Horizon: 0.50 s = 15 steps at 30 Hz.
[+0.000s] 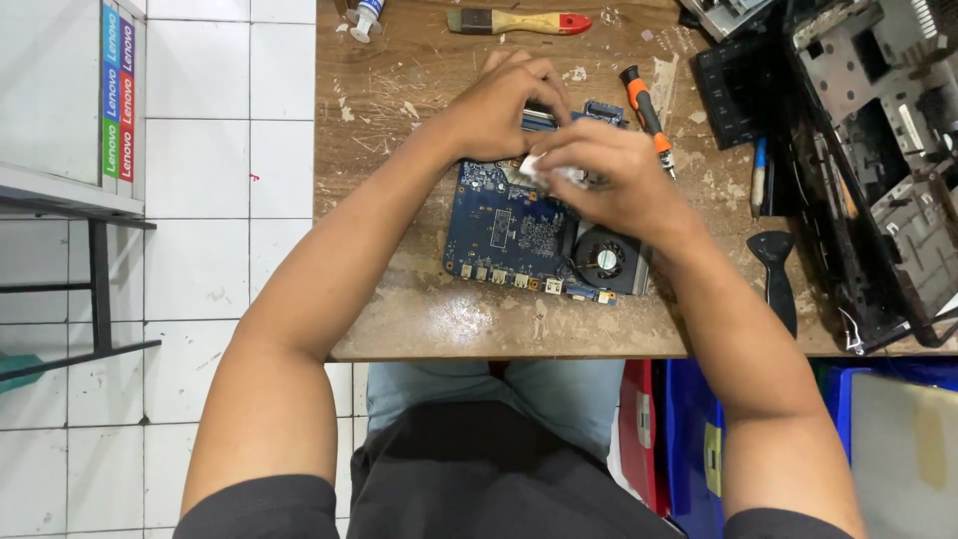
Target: The person cleans a blue motherboard on a wooden table using a white cloth and a red-handled brush. They wipe various components and connectors on the board, then use the brush to sweep away debris from the surface.
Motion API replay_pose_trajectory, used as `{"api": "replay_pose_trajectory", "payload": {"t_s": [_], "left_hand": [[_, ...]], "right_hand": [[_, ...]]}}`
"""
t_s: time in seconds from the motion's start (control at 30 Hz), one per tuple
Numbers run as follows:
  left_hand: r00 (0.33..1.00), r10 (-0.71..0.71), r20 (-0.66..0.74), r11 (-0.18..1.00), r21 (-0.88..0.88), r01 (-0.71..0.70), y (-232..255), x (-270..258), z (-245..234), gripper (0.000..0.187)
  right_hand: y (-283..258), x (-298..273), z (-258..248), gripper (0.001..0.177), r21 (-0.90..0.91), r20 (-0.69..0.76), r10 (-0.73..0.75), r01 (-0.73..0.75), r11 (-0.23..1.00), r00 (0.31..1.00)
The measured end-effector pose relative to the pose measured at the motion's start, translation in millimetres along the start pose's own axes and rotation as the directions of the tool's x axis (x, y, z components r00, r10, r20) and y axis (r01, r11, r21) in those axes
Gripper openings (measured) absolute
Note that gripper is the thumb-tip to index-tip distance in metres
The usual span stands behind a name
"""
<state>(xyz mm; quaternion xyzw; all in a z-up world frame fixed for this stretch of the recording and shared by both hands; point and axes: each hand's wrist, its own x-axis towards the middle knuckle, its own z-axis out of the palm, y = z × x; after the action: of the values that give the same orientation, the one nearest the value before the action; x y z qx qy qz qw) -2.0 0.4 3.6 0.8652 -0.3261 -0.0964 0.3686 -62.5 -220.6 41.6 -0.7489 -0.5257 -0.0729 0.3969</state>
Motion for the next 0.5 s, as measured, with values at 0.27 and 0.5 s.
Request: {"api": "replay_pose_trajectory", "payload": {"t_s": [0.27, 0.5], "left_hand": [[0.995, 0.041, -0.092, 0.985, -0.163, -0.056, 4, -11, -19, 0.013], [0.987, 0.08, -0.136, 0.985, -0.142, -0.1, -12, -19, -34, 0.012]], "right_hand": [[20, -9, -28, 0.015, -0.156, -0.1, 0.099, -0.113, 0.981, 0.99], [3, 3, -11, 0.006, 0.05, 0.04, 0.14, -0.142, 0.989, 0.989]]}}
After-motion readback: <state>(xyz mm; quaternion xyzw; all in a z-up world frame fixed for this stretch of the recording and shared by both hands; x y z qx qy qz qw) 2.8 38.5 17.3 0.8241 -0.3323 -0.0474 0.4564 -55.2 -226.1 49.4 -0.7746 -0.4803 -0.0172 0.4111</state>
